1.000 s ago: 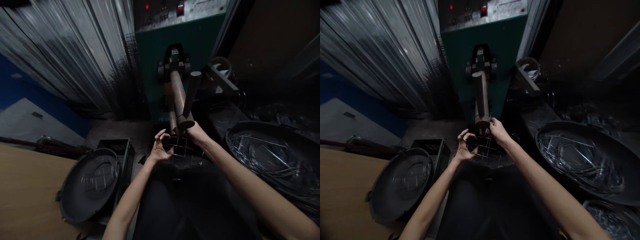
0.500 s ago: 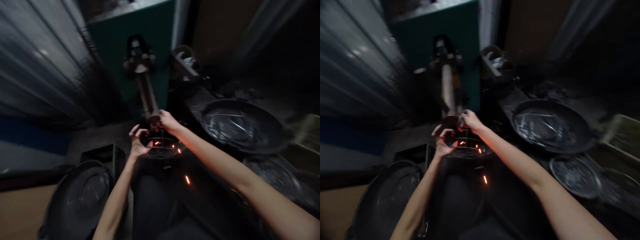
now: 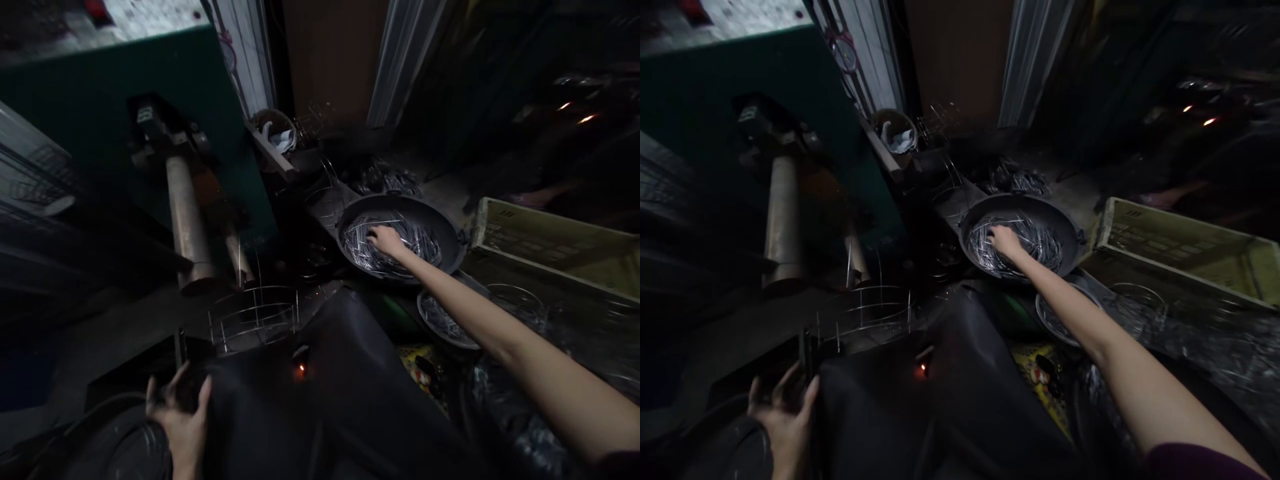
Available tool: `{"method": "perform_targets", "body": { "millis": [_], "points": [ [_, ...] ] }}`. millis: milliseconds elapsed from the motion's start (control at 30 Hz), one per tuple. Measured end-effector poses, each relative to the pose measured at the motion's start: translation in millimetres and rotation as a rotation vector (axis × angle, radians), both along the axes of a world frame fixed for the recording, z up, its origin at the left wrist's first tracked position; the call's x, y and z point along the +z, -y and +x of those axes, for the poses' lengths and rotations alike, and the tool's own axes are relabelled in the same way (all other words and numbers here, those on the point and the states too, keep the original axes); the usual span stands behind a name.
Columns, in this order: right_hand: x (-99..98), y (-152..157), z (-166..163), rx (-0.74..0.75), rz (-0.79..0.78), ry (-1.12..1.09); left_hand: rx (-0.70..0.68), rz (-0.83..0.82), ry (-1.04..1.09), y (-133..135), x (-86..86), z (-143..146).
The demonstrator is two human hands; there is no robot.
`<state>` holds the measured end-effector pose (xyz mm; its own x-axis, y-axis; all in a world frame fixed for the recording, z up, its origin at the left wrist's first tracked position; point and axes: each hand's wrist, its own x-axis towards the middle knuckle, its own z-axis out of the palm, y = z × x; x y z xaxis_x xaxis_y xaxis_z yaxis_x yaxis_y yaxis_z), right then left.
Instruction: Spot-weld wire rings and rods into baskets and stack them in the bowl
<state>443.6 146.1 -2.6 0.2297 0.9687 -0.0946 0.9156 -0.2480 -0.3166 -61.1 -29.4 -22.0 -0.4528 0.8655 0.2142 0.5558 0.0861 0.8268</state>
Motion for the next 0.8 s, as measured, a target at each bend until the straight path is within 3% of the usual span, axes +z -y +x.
{"method": "perform_targets", "body": {
  "millis": [100,200,300,433,533,633,700,800],
  "points": [
    [-33.6,4.1,29.6,-0.027,-0.045,0.014,0.114,-0.114,0.111,37.9,-22.0,12.4],
    [-39.3,3.5,31.3,-0.034,0.005,0.002,-0.070,-0.186,0.014,53.6,-17.7,40.9],
    [-13.8,-2.3,32.0,-0.104,0.154,-0.021,-0.419,-0.224,-0.011,45.4,6.5,83.1],
    [45.4,-4.8,27.9,-0.213,0.344,-0.095,-0.804,-0.158,0.146,13.9,41.4,155.0],
    [83.0,10.8,-5.3,-0.145,0.450,-0.218,-0.867,-0.064,0.231,-2.6,61.8,211.8],
    [98.8,47.3,-66.2,0.008,0.433,-0.662,-0.780,0.006,0.266,-6.9,77.3,249.7],
    [98.6,74.4,-104.8,0.079,0.314,-0.978,-0.758,-0.028,0.307,-7.7,82.4,250.5],
    [90.5,91.1,-145.2,0.165,0.183,-1.171,-0.716,-0.043,0.241,-5.2,83.6,205.9]
  ]
}}
